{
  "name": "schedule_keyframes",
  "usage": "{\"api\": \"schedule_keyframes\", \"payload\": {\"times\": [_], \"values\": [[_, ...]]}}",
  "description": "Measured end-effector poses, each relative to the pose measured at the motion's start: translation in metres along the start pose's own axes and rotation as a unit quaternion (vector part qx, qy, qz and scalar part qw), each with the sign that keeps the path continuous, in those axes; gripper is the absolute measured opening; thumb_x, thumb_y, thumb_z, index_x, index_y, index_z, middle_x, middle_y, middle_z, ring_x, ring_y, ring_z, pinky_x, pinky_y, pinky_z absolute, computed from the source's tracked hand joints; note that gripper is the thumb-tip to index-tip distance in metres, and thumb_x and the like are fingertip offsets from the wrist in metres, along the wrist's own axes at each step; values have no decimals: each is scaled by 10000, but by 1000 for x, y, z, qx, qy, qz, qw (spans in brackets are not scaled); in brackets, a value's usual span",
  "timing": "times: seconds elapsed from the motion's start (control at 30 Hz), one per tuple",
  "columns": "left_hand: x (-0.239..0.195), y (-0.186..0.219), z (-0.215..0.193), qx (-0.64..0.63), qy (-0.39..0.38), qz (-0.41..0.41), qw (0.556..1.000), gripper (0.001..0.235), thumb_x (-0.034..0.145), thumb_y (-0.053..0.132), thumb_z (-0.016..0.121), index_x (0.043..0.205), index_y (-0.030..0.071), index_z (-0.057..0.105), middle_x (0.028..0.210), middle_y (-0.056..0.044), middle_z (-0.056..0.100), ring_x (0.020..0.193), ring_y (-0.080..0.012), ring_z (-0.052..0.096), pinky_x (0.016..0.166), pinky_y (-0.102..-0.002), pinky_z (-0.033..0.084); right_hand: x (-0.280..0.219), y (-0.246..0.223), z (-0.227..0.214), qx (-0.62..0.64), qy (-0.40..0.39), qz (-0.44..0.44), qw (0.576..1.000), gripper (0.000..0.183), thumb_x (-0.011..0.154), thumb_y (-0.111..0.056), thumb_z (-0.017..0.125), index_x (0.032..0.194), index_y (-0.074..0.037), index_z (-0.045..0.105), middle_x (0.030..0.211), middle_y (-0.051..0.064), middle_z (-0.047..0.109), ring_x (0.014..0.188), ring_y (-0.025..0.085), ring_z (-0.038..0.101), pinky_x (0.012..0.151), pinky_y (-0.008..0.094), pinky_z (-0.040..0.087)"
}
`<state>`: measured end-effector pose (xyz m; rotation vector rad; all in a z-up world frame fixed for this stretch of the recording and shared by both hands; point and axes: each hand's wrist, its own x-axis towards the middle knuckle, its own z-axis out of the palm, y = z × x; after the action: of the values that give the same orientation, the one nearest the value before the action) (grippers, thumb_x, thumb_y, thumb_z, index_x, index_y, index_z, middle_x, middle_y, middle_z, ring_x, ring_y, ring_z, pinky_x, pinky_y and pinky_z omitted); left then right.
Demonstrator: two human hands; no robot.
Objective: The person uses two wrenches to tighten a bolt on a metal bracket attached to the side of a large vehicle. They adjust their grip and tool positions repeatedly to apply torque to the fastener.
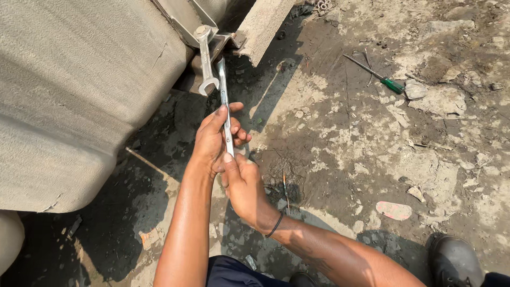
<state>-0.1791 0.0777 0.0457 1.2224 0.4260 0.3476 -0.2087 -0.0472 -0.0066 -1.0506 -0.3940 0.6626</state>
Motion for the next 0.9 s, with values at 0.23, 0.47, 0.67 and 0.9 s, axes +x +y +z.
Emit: {"api": "schedule_keyframes", "payload": {"times": [0.23, 0.47, 0.67, 0.9], "values": [[41, -69, 1, 11, 50, -6, 999, 398, 1088, 286, 440, 1267, -56, 535, 879, -130, 678, 800, -260, 736, 709, -404, 649, 34, 8, -96, 40, -48, 121, 991, 383, 1047, -353, 528, 837, -62, 660, 617, -21, 546, 465, 66, 454, 408, 236, 329], [74, -63, 51, -44, -50, 112, 991, 433, 1108, 245, 440, 1392, -80, 471, 1297, -277, 652, 1122, -347, 715, 886, -418, 643, 106, -57, -209, -116, 0, 16, 993, 452, 985, -378, 694, 666, -58, 670, 501, -20, 492, 404, 58, 361, 386, 243, 222], [86, -61, 71, -69, -94, 182, 976, 512, 1110, 217, 446, 1525, -59, 329, 1448, -268, 551, 1278, -360, 631, 1031, -430, 611, 151, -107, -232, -226, -75, -37, 970, 420, 978, -360, 730, 705, -43, 689, 566, 4, 576, 446, 53, 441, 399, 237, 283], [77, -53, 66, -83, -131, 182, 971, 550, 1133, 254, 449, 1576, -47, 327, 1479, -278, 540, 1314, -372, 609, 1076, -438, 593, 127, -115, -216, -187, -97, -48, 976, 413, 1020, -328, 697, 754, -13, 689, 560, 0, 514, 460, 52, 388, 411, 247, 251]]}}
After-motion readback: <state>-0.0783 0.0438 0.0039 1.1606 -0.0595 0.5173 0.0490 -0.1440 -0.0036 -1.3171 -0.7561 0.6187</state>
